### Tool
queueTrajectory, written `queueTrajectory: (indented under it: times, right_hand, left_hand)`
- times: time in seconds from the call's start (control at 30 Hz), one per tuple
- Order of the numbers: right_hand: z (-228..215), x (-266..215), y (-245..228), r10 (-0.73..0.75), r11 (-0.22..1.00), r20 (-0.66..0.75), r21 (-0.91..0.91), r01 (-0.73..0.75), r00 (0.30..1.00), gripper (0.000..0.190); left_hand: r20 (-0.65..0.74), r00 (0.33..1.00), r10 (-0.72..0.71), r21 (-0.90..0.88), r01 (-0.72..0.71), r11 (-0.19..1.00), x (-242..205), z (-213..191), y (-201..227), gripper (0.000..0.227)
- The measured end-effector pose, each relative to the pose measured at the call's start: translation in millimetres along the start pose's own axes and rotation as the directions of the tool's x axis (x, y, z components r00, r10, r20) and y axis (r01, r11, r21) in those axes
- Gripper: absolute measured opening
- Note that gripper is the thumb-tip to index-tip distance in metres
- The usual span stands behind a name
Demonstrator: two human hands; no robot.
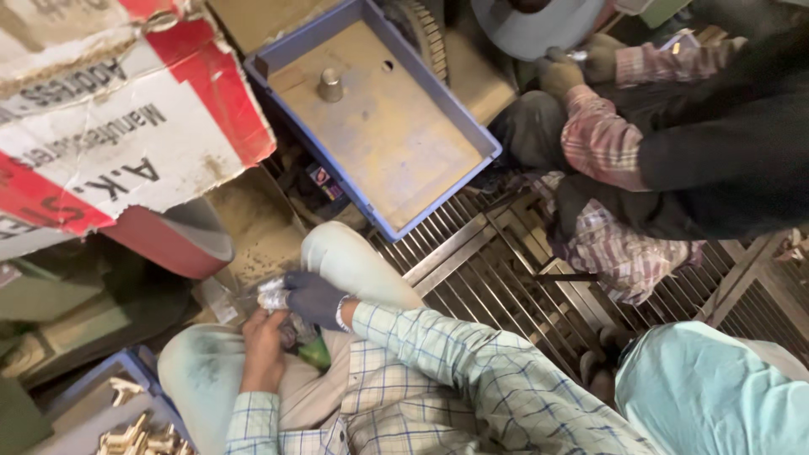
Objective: The person sits on the floor and repeatedly picks up small brass-colored metal parts from a blue tray. They hold each part with a cloth and rub it against a vertical grinding belt to polish it, then place the finished part into a second blue tray to the right.
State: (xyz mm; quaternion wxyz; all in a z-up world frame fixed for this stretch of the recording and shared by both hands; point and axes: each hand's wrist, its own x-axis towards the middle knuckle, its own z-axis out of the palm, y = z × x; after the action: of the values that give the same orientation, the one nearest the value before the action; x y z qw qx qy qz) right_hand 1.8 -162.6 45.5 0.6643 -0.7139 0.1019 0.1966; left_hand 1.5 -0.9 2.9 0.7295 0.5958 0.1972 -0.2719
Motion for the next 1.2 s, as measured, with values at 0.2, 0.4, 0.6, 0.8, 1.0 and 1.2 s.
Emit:
queueTrajectory:
  times: [0.2, 0.4, 0.6, 0.8, 1.0, 1.2]
  right_hand:
    - [3, 2, 11, -0.481, 0.808, -0.053, -0.414, 0.419, 0.875, 0.026]
    - [53, -14, 9, 0.402, 0.641, -0.116, 0.744, -0.188, 0.908, 0.018]
    - [45, 8, 28, 0.516, 0.639, 0.007, 0.662, -0.391, 0.857, 0.029]
    - [43, 1, 24, 0.426, 0.819, -0.116, 0.470, -0.328, 0.897, 0.040]
    - [32, -11, 10, 0.049, 0.991, -0.092, -0.118, -0.060, 0.995, 0.039]
    - [38, -2, 45, -0.226, 0.857, -0.079, -0.491, 0.160, 0.971, 0.019]
  left_hand:
    - [-0.009, 0.998, -0.061, 0.039, 0.062, 0.997, 3, -2, -2, 0.025]
    - [-0.039, 0.998, -0.048, 0.015, 0.049, 0.999, 7, -9, -8, 0.024]
    - [-0.085, 0.996, -0.006, 0.024, 0.008, 1.000, 9, -8, -9, 0.023]
    - [-0.069, 0.998, -0.009, 0.006, 0.009, 1.000, 8, -5, -6, 0.022]
    - [-0.124, 0.991, -0.047, 0.076, 0.056, 0.995, 2, -4, 0, 0.022]
    - [-0.098, 0.995, -0.023, 0.031, 0.026, 0.999, 3, -2, 1, 0.026]
